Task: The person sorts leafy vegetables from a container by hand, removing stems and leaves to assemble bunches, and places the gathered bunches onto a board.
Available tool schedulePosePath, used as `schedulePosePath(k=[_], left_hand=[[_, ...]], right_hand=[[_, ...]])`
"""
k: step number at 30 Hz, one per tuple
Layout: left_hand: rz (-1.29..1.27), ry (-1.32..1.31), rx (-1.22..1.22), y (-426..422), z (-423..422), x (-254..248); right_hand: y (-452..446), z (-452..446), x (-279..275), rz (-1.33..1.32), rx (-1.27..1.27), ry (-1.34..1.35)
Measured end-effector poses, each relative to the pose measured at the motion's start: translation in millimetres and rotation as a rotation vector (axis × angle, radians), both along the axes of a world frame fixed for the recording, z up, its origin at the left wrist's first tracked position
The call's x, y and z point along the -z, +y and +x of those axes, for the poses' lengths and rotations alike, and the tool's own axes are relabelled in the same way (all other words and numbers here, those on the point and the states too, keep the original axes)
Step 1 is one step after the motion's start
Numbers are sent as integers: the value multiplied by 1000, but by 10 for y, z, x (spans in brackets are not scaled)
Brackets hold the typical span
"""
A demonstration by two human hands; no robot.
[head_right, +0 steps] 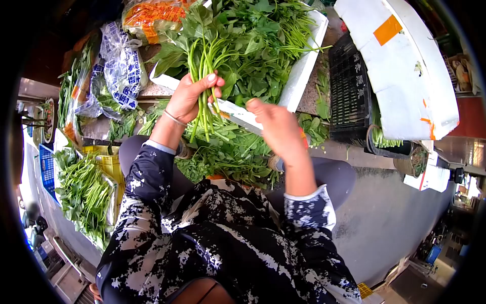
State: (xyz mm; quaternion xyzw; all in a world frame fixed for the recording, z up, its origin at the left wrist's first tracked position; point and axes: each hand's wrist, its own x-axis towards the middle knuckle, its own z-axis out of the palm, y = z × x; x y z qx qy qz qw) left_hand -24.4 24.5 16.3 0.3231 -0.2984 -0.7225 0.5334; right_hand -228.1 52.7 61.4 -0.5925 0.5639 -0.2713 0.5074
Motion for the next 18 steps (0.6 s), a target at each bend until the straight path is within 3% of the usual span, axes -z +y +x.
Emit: schedulePosePath(k=[3,7,18], left_hand=[[25,56,-25,-12,-44,20],[54,66,-60,3,-29,-37],[73,-15,-70,12,22,29]], right_hand=[[112,343,495,12,-96,-213],[95,398,457,-107,-76,-157],[-37,503,402,-82,-48,-338]])
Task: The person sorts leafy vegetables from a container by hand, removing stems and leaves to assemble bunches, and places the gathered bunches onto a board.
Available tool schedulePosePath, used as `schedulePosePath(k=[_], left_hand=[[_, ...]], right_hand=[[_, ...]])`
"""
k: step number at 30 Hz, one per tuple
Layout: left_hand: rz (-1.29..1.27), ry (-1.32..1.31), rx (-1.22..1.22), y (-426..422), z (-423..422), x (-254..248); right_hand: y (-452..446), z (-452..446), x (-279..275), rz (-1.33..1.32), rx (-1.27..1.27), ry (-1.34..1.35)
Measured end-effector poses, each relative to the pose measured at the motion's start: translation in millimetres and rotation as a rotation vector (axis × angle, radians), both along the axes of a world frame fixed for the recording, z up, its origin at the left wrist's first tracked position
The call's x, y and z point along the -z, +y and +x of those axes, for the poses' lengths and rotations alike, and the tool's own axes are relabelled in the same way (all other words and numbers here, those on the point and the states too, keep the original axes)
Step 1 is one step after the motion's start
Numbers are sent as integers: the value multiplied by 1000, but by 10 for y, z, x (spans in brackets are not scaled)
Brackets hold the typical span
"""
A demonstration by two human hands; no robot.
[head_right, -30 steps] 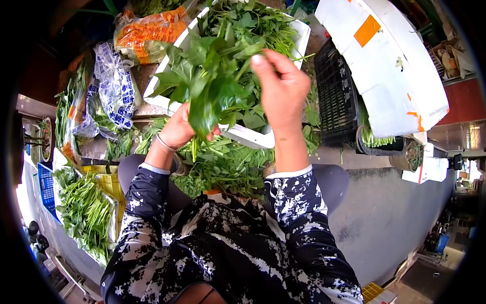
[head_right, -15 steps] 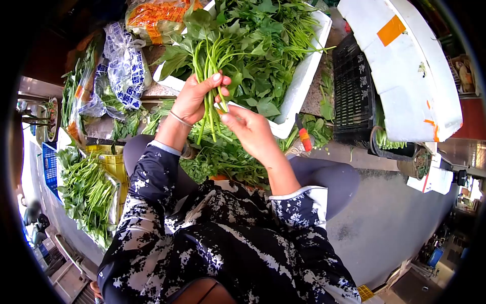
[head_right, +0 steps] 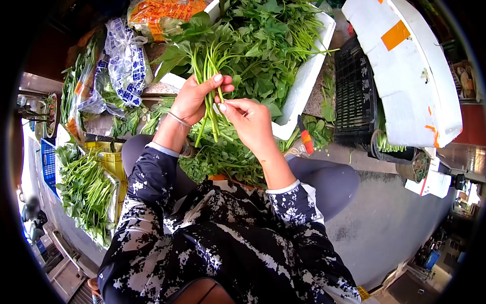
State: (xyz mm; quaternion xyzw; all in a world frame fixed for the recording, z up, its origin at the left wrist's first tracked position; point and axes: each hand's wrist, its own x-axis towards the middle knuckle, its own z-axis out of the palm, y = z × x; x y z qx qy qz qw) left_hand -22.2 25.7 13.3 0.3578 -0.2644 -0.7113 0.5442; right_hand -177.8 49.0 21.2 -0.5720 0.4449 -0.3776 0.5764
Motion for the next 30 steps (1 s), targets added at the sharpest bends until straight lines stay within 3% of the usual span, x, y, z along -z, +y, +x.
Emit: schedulePosePath(k=[3,7,9,11,15,16,18,19,21,22,24,26,29,30], left_hand=[[14,-13,-42,7,-10,-28],[123,74,-308,-29,93,84],[75,21,-397,-42,131,140],[88,14,-419,-17,110,124],[203,144,-198,24,74,105],[185,98,-229,15,113,109],[112,70,-336,-12,228,128],[67,16,-414,-5,261,66],[-40,-26,-507,-19,327,-16],[-71,-57,-559,-32,343,-41],[-48,-28,-570,-44,380,-80],[40,62,-545,-66,438,-26],[182,117,-528,-96,517,109],[180,98,-548,-85,511,87]], right_hand=[[-44,11,9,51,37,-120],[-199,-148,-58,75,427,-421],[-275,-188,-30,50,452,-349],[-262,-118,-9,77,319,-162],[-103,327,252,13,-1,-162],[-125,328,234,15,-1,-162],[-236,334,156,286,43,-62],[-363,340,275,106,155,-6],[-719,276,532,-81,279,394],[-865,285,613,-84,282,393],[-1079,293,738,-110,288,1000],[-1178,254,967,-47,270,1040],[-1210,170,894,91,220,1007],[-1129,131,831,134,388,668]])
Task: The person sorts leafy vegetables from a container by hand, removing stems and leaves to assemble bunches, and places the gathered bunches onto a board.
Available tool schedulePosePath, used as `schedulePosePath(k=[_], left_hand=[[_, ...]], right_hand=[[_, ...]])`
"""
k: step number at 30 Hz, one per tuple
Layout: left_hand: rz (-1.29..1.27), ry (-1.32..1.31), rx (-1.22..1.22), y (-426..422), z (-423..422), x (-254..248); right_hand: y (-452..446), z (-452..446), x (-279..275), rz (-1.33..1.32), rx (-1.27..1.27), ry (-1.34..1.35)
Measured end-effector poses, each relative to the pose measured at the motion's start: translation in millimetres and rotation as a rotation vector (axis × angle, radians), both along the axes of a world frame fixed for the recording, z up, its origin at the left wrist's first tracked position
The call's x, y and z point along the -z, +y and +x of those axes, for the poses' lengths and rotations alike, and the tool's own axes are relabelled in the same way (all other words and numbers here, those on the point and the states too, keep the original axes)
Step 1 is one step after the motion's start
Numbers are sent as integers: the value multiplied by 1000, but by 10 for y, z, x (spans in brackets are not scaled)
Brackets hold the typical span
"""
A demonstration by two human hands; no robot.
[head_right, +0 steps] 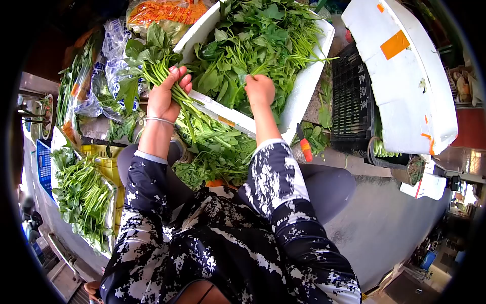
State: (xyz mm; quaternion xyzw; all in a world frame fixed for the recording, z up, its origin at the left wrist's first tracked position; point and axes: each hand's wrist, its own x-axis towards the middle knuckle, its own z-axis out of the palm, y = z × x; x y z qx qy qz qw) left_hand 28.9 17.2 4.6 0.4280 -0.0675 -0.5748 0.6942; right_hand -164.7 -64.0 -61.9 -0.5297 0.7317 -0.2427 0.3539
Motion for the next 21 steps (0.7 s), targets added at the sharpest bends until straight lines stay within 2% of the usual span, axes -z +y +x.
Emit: schedulePosePath(k=[1,4,5,9,15,17,19,21], left_hand=[[8,-20,-17,17,-17,-17],[8,-118,88,26,-73,-2],[1,-155,146,39,-139,-13],[0,-192,359,93,-446,-57],[-142,-311,411,91,-479,-77],[-192,-353,372,81,-501,-96],[-266,-481,413,98,-547,-79],[-265,-498,435,93,-569,-49]], right_hand=[[79,-43,-34,-75,170,-324],[280,-131,-157,-385,203,-563],[344,-137,-208,-385,208,-562],[532,68,-618,-308,-88,-581],[576,300,-782,-387,-201,-684],[627,283,-820,-677,-270,-408],[615,273,-747,-617,-270,-441],[605,258,-706,-683,-297,-379]])
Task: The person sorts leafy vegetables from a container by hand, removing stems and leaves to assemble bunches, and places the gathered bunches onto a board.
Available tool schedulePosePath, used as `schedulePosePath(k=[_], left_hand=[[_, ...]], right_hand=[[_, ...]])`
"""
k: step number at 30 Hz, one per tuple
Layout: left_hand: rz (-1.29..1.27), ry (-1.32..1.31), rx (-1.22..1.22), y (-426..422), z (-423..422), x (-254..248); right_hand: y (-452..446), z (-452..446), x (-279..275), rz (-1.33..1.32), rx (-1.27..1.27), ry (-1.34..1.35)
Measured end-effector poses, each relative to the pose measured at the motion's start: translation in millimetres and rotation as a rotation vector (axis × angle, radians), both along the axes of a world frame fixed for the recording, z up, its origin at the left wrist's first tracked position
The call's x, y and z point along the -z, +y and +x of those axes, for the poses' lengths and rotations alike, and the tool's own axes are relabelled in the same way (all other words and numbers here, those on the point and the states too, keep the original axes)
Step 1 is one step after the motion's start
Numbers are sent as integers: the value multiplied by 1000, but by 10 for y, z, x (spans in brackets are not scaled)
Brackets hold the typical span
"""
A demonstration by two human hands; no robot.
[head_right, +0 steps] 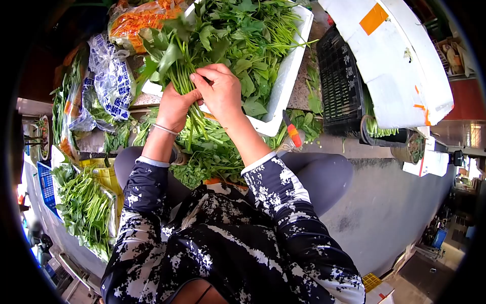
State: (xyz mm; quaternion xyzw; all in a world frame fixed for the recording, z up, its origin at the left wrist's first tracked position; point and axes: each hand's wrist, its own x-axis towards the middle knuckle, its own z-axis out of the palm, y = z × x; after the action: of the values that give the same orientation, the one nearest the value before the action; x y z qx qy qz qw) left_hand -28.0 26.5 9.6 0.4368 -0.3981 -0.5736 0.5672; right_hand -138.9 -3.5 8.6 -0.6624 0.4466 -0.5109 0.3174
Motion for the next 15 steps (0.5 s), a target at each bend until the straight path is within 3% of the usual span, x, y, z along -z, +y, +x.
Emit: schedulePosePath(k=[2,4,5,8,9,12,13,15], left_hand=[[58,30,-120,4,-26,-4],[77,64,-162,-9,16,11],[87,81,-183,-21,61,20],[93,176,-228,-39,215,39],[92,202,-261,-35,276,64],[28,168,-492,-67,408,26],[-18,190,-546,-96,524,10],[-67,269,-614,-116,700,-76]], right_hand=[[-19,-61,-4,-38,-36,47],[-24,-123,-114,-5,24,344],[-38,-178,-128,192,-54,401],[-51,-304,68,358,-275,234],[22,-324,102,298,-275,135],[374,-426,-67,458,-374,423],[491,-461,-48,547,-482,546],[606,-533,-143,848,-871,354]])
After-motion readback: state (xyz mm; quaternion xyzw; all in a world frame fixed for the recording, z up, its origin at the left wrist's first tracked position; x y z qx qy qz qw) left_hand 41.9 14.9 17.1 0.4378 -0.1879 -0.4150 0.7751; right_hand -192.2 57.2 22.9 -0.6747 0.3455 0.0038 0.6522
